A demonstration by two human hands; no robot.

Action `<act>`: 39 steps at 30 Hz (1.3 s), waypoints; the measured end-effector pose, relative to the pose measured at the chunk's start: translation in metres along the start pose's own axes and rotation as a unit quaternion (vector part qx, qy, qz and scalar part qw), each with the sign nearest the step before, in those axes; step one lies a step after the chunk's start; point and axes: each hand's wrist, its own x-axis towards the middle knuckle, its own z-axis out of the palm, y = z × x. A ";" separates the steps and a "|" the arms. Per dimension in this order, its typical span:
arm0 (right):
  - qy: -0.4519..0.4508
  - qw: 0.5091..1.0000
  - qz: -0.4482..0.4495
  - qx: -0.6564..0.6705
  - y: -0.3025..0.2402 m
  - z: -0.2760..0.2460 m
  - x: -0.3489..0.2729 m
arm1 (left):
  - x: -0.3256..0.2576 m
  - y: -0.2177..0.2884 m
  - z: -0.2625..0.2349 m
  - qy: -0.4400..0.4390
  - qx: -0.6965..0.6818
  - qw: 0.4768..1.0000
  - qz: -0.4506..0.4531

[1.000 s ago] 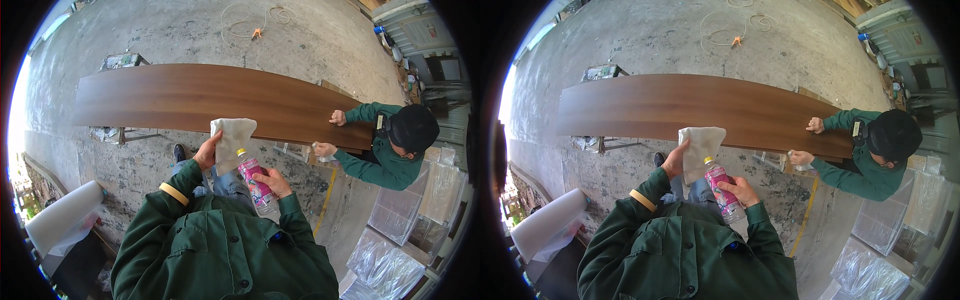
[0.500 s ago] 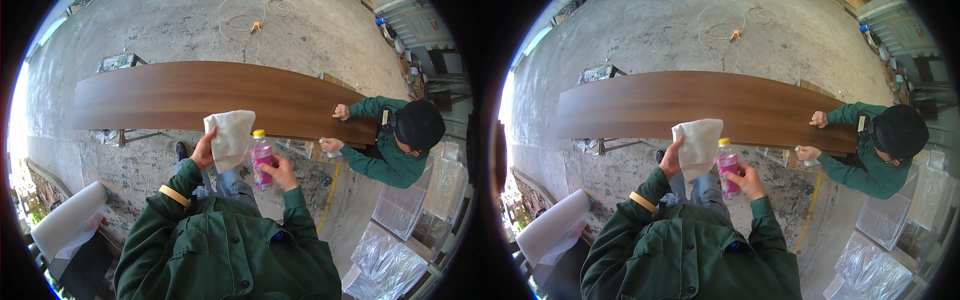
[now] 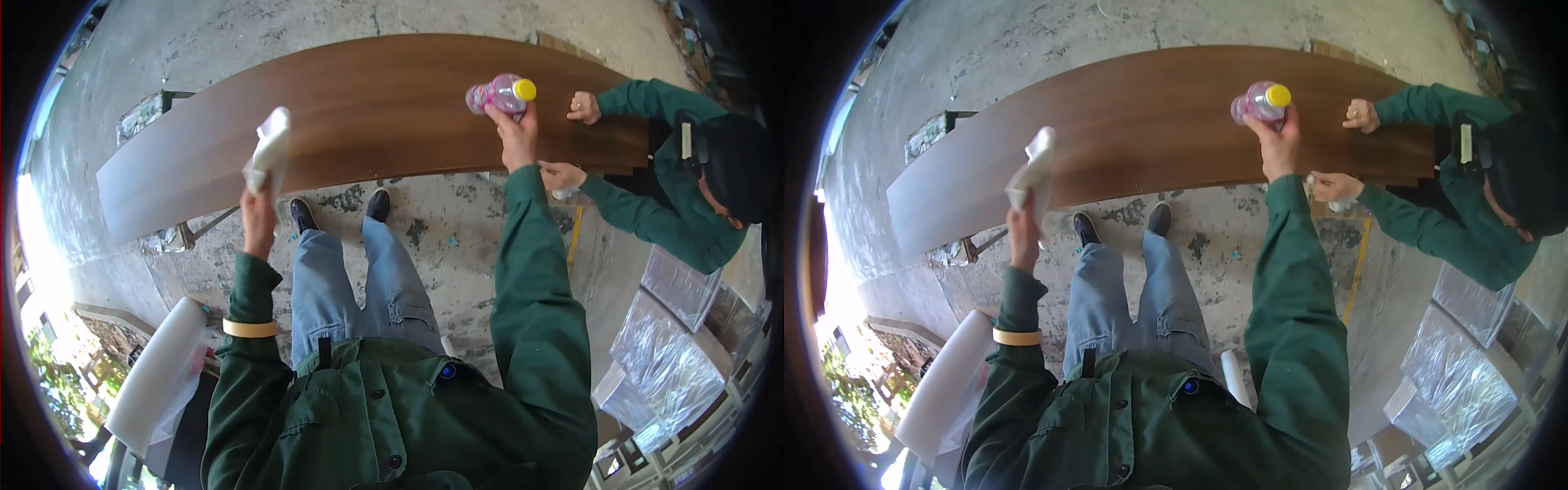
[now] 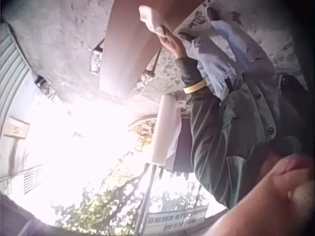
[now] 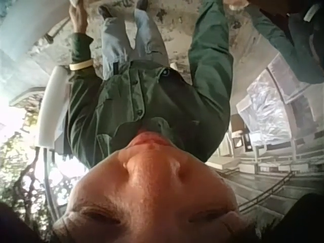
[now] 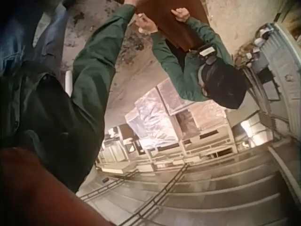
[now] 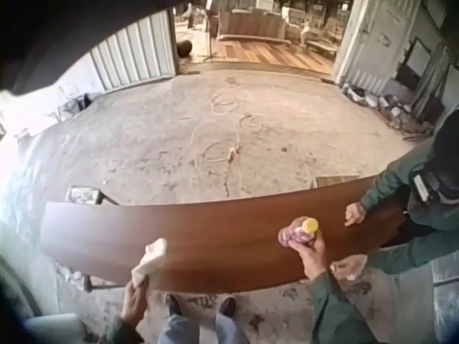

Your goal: Clean the surface of a wooden board by scraping off residues and wiping it with cleaning fluid.

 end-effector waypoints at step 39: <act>0.017 0.935 0.330 0.130 0.088 -0.005 -0.202 | -0.001 -0.130 0.043 -0.108 0.545 0.784 0.276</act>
